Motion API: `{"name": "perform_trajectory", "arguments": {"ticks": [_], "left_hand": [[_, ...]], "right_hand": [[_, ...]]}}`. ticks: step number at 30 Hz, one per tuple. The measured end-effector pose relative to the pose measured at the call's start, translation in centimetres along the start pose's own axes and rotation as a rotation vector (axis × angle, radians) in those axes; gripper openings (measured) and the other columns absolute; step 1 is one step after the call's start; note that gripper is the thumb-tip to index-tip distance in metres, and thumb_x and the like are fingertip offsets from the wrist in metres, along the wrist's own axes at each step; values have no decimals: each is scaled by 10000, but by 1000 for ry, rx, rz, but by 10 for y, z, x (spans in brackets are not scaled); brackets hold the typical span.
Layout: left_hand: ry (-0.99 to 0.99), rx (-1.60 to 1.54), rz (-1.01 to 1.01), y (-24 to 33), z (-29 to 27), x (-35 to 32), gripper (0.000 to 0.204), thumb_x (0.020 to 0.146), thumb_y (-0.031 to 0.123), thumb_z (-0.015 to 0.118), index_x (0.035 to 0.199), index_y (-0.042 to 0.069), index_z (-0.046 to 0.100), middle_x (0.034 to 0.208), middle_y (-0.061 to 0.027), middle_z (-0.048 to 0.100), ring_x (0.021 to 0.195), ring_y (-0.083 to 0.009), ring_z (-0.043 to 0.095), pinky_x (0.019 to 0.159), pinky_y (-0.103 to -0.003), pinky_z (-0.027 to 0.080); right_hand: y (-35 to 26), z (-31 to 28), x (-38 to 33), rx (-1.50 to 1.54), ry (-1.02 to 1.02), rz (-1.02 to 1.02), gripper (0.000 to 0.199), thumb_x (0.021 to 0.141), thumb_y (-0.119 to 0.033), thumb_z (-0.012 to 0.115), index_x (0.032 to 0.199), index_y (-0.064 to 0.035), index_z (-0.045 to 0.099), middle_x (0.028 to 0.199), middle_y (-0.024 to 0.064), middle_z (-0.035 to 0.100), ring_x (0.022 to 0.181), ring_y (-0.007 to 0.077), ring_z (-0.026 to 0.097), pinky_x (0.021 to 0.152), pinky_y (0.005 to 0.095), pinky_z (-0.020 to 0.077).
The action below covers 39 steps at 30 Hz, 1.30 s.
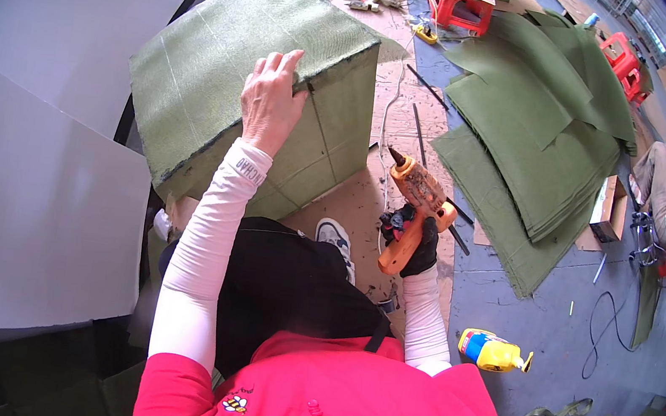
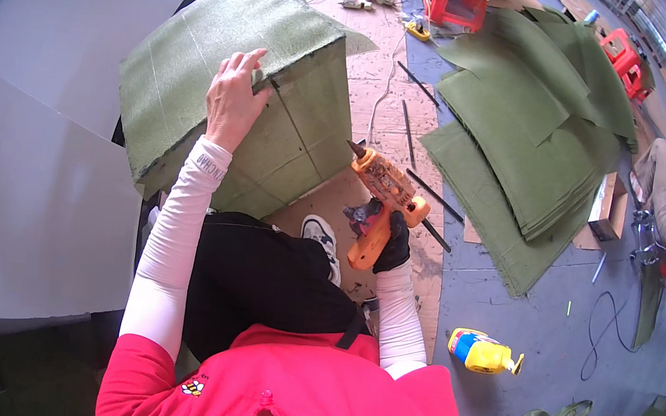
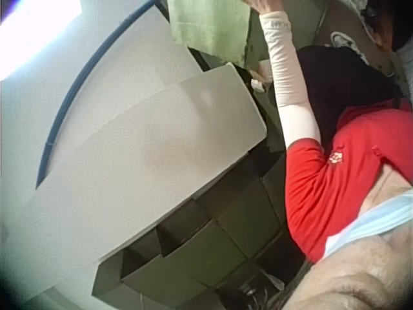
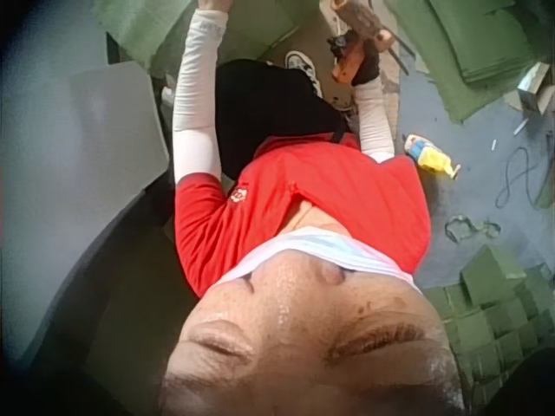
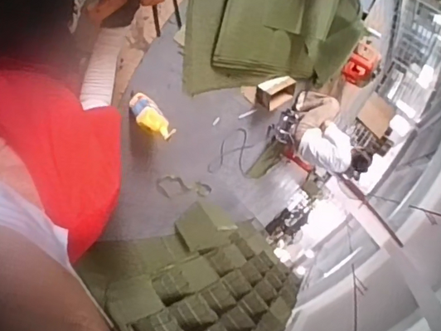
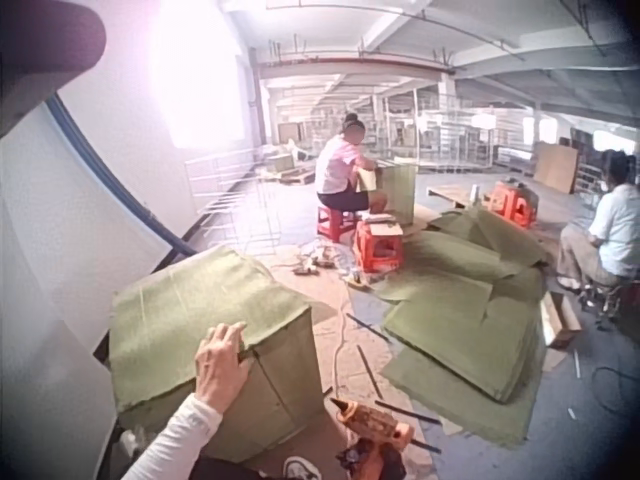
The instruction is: Using a hot glue gun to attach green fabric to foam cubes.
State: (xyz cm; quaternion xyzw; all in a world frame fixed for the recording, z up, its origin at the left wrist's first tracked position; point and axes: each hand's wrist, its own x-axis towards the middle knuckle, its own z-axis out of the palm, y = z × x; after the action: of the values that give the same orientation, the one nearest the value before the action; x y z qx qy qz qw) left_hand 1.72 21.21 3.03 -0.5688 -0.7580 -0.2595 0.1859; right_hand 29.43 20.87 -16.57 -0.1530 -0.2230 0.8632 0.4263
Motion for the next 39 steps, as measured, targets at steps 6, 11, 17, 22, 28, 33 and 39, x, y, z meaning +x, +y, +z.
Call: {"name": "perform_trajectory", "arguments": {"ticks": [6, 11, 17, 22, 28, 33, 39], "left_hand": [[78, 108, -74, -1, 15, -4, 482, 654, 124, 701, 1114, 134, 558, 954, -30, 575, 949, -202, 550, 826, -328, 450], [80, 153, -72, 1, 16, -9, 494, 644, 130, 732, 1108, 128, 564, 979, -37, 581, 961, -206, 552, 827, -338, 449], [116, 84, 14, -4, -1, -28, 499, 650, 164, 748, 1112, 112, 567, 1056, -52, 582, 1016, -226, 536, 859, -337, 436], [233, 8, 44, -26, -27, -62, 441, 701, 192, 712, 1111, 102, 579, 1100, -53, 587, 1052, -224, 526, 894, -341, 425], [21, 228, 477, -17, -22, -80, 482, 743, 224, 666, 1193, 108, 537, 1289, -24, 485, 1257, -197, 378, 1053, -381, 290], [-104, 324, 491, -14, -7, -57, 579, 748, 280, 640, 1268, 104, 457, 1341, -15, 426, 1314, -206, 292, 1099, -389, 205], [-6, 317, 630, -17, -8, -34, 530, 770, 154, 560, 1281, 83, 440, 1186, -50, 536, 1174, -213, 446, 999, -366, 360]], "right_hand": [[5, -9, -7, 42, 69, 0, 540, 800, -464, 588, 1143, -66, 465, 918, 62, 556, 851, 243, 574, 853, 413, 469], [15, -13, -2, 71, -32, 65, 526, 830, -383, 569, 1217, -55, 430, 1060, 88, 546, 952, 268, 557, 862, 435, 463], [25, 2, -10, -44, -23, 114, 583, 811, -438, 585, 1232, -65, 430, 1050, 80, 556, 946, 269, 571, 813, 431, 488], [30, 4, -13, -21, -70, 116, 570, 832, -427, 567, 1246, -64, 419, 1091, 87, 549, 998, 299, 559, 830, 451, 484], [35, 5, 7, -329, -159, 47, 578, 829, -440, 563, 1243, -64, 419, 1113, 93, 542, 1014, 313, 552, 807, 449, 488], [40, 0, 15, -528, -84, -92, 379, 793, -139, 640, 1124, -15, 503, 991, 96, 596, 886, 226, 592, 796, 328, 472], [35, -8, 6, -947, -143, -108, 537, 815, -414, 587, 1189, -56, 446, 1001, 78, 560, 915, 281, 574, 757, 426, 505]]}}
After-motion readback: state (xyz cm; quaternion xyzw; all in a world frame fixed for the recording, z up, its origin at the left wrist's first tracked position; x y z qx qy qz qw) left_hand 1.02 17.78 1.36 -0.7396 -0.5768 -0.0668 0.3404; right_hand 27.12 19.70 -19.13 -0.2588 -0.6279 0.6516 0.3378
